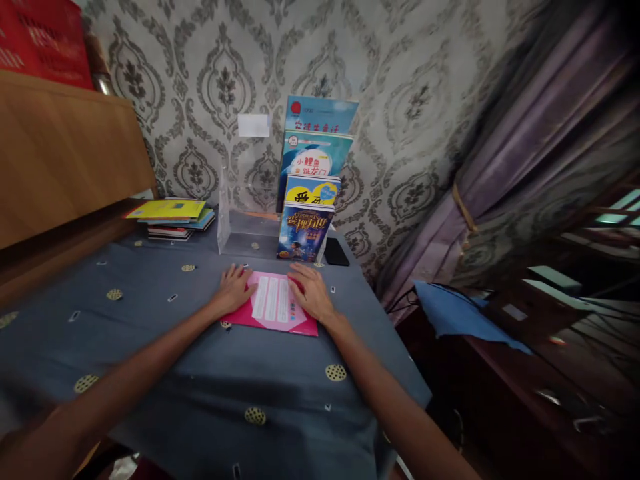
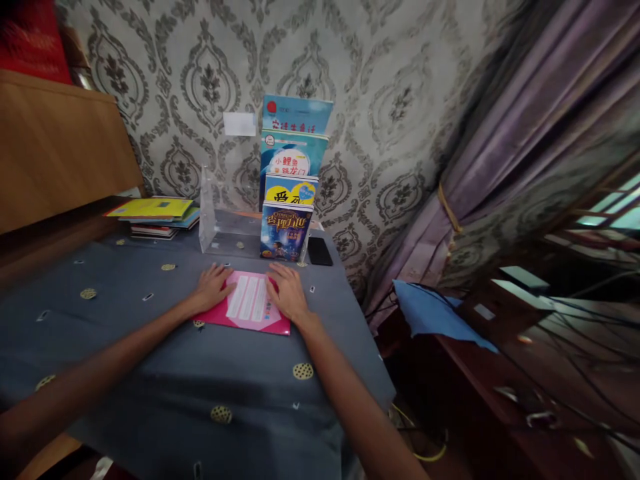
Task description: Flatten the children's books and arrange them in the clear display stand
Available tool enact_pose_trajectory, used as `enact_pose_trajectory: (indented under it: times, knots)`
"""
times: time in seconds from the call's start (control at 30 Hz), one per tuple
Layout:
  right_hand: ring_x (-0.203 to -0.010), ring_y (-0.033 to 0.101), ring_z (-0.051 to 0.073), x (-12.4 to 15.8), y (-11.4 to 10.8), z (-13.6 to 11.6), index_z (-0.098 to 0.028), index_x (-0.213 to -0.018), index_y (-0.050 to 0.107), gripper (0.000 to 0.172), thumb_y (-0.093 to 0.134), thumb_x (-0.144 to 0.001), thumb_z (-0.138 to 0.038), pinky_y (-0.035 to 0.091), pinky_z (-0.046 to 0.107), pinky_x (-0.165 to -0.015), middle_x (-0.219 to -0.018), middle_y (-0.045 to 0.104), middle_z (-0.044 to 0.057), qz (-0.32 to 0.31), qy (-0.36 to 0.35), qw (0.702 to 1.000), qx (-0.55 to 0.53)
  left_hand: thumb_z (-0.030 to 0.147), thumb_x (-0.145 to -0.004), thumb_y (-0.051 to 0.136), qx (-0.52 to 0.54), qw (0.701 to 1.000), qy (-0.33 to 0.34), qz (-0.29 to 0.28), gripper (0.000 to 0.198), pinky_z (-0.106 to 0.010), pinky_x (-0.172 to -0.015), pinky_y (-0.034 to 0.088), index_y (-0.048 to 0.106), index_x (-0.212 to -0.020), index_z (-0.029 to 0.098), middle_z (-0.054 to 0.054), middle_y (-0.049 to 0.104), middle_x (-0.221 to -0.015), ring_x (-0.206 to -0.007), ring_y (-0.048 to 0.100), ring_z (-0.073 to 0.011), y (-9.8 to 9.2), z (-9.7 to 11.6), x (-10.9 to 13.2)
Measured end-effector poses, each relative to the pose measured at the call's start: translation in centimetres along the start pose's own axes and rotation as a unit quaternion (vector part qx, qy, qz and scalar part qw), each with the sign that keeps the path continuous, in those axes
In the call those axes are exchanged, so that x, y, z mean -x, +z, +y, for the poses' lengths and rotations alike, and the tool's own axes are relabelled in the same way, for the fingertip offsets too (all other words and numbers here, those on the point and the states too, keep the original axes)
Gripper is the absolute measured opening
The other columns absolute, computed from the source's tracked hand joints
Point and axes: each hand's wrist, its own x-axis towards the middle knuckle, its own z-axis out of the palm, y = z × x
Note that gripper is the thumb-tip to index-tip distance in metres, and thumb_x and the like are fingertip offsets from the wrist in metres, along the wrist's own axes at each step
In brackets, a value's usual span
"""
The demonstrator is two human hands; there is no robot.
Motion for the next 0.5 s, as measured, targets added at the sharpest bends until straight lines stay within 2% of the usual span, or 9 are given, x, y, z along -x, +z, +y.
enact_pose_trajectory:
  times: [0.07,0.17,0.23,0.33,0.5]
  knots:
    - [-0.137,0.049,0.027,0.1,0.1,-0.7,-0.018,-0.129,0.066,0.038,0.047,-0.098,-0.031,0.036,0.051,-0.114,-0.140,0.061,0.014,-0.065,-0.043,0.997,-0.005,0.035,-0.102,0.037,-0.003,0.999,0.047,0.026,0.048,-0.059,-0.118,0.025,0.049,-0.145,0.017,-0.016,0.042,-0.156,-0.149,0.029,-0.0342,0.7,1.7,-0.2]
    - [-0.141,0.044,0.026,0.3,0.5,-1.1,-0.016,-0.140,0.056,0.046,0.047,-0.099,-0.034,0.033,0.050,-0.117,-0.147,0.054,0.015,-0.159,-0.067,0.985,-0.011,0.021,-0.101,0.035,0.005,0.986,0.160,0.049,0.044,-0.047,-0.119,0.030,0.053,-0.141,0.020,-0.011,0.051,-0.150,-0.143,0.041,-0.0242,1.4,2.5,-0.4]
    - [-0.144,0.041,0.025,0.4,0.7,-0.9,-0.017,-0.145,0.051,0.049,0.044,-0.101,-0.037,0.029,0.050,-0.120,-0.152,0.049,0.014,-0.182,-0.056,0.982,-0.010,0.019,-0.100,0.036,0.010,0.980,0.194,0.045,0.044,-0.041,-0.117,0.035,0.054,-0.141,0.022,-0.008,0.053,-0.149,-0.140,0.046,-0.0212,1.4,2.4,-0.5]
    - [-0.148,0.035,0.024,0.5,0.6,-0.5,-0.017,-0.148,0.047,0.052,0.042,-0.102,-0.041,0.026,0.049,-0.122,-0.156,0.043,0.014,-0.191,-0.010,0.982,0.000,0.026,-0.101,0.037,-0.001,0.984,0.173,0.045,0.043,-0.043,-0.117,0.034,0.054,-0.140,0.021,-0.009,0.052,-0.149,-0.140,0.047,-0.0233,1.0,2.0,-0.4]
    - [-0.149,0.032,0.027,0.7,-0.4,0.1,-0.010,-0.149,0.045,0.055,0.039,-0.103,-0.041,0.024,0.048,-0.122,-0.157,0.039,0.017,-0.195,0.071,0.977,0.046,0.033,-0.102,0.037,-0.014,0.996,0.078,0.040,0.046,-0.047,-0.116,0.035,0.052,-0.141,0.014,-0.015,0.049,-0.150,-0.141,0.044,-0.0274,-0.1,1.3,0.5]
